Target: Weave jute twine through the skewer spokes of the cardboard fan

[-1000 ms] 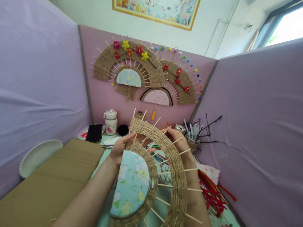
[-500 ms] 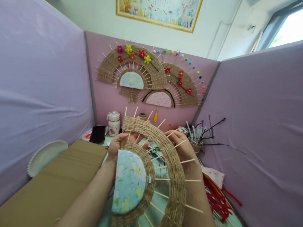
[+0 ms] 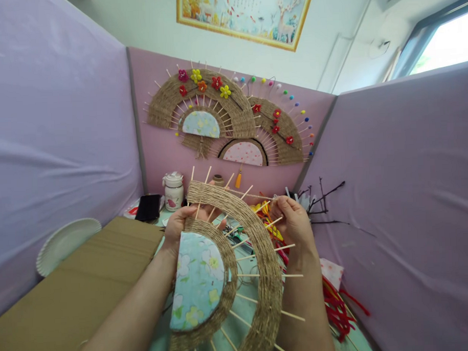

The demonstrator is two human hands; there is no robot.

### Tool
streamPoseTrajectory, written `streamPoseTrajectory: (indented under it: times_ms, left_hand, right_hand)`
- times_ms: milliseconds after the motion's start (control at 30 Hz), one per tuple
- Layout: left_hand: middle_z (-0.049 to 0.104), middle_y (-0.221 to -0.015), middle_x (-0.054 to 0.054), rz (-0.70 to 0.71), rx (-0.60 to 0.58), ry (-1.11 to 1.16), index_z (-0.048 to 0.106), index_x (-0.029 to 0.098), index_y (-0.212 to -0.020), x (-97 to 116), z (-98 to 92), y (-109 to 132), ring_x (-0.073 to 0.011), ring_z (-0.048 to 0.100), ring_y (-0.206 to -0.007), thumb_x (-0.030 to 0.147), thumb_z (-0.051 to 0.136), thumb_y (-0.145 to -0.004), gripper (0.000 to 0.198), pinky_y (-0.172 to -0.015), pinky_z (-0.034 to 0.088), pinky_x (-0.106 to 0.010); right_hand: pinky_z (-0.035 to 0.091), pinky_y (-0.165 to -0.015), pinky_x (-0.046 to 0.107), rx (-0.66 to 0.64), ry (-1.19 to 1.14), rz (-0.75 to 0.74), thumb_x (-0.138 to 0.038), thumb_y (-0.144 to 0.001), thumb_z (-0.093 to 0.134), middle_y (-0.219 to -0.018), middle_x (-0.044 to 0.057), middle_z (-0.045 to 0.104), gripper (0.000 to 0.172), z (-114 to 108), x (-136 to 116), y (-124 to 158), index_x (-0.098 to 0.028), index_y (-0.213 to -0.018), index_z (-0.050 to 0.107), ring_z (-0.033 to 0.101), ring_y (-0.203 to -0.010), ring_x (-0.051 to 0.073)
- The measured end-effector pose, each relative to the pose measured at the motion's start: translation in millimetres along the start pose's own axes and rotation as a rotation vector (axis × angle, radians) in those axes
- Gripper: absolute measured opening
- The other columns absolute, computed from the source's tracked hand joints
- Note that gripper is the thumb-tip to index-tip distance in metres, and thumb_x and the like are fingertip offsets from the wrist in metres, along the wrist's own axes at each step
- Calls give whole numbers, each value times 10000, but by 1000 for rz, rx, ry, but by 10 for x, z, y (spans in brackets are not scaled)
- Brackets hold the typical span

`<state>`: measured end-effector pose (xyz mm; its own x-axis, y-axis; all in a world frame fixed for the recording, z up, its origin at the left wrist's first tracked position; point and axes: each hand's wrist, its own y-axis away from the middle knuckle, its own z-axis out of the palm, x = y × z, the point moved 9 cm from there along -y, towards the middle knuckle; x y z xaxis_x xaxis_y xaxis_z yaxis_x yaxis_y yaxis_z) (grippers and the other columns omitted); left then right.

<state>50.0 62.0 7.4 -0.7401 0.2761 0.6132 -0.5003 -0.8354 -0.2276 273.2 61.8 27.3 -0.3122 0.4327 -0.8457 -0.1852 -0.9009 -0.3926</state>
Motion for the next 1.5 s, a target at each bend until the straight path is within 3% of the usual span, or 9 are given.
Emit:
streamPoseTrajectory:
  times_ms: [233,367,633,800,933,1100,1267,1500]
  left_hand:
    - [624,-1324,-130,-22,-95,73,453,200,-1445,-1,97,23,-321,602,-1174,195,479,-790,655,-897,525,-498]
    - [630,-1312,-128,2,-60,86,481,203,-1415,37,73,23,-323,602,-1179,195,484,-786,629,-886,537,-489]
    - [663,-1261,-119,194,74,138,501,253,-1412,246,-33,-13,-286,650,-1116,167,454,-792,628,-804,573,-419]
    - [696,-1197,-108,236,80,188,482,261,-1437,285,-8,18,-258,691,-1025,157,469,-767,678,-794,584,-396]
    - [701,-1189,-106,244,60,202,454,258,-1460,308,-18,29,-265,686,-1047,151,477,-762,706,-820,578,-404]
    - [690,-1219,-105,259,84,162,446,258,-1465,362,-97,32,-269,677,-1074,151,487,-773,701,-834,573,-401]
    - [684,-1235,-97,254,121,110,459,263,-1453,381,-100,40,-282,663,-1099,158,491,-768,694,-826,581,-415]
    - [729,-1136,-56,272,188,98,582,326,-1319,408,-96,57,-321,656,-1105,163,537,-744,600,-806,609,-450]
  right_hand:
    - [271,-493,240,15,21,-86,-398,-700,808,-537,-68,385,318,-14,-113,29,-201,-633,568,326,-505,85]
    - [249,-474,232,-34,64,-7,-467,-696,804,-537,-56,424,324,-16,-21,34,-195,-661,631,321,-494,83]
    - [362,-527,271,-253,88,121,-823,-716,553,-626,19,567,668,209,209,60,-190,-787,758,461,-551,138]
    - [404,-560,298,-254,89,129,-847,-695,540,-621,27,580,689,230,243,46,-207,-811,766,503,-580,170]
    - [384,-548,291,-258,109,130,-844,-724,508,-604,15,537,698,243,224,73,-199,-809,763,464,-562,157]
    - [353,-515,281,-216,126,116,-816,-750,515,-539,-25,421,661,225,190,79,-194,-790,735,363,-510,133]
    - [317,-492,265,-155,132,75,-817,-723,549,-532,-36,407,656,161,125,39,-184,-748,716,332,-485,113]
    - [270,-474,249,78,314,-128,-747,-764,589,-547,-17,461,591,-142,-142,32,-171,-697,705,383,-504,106]
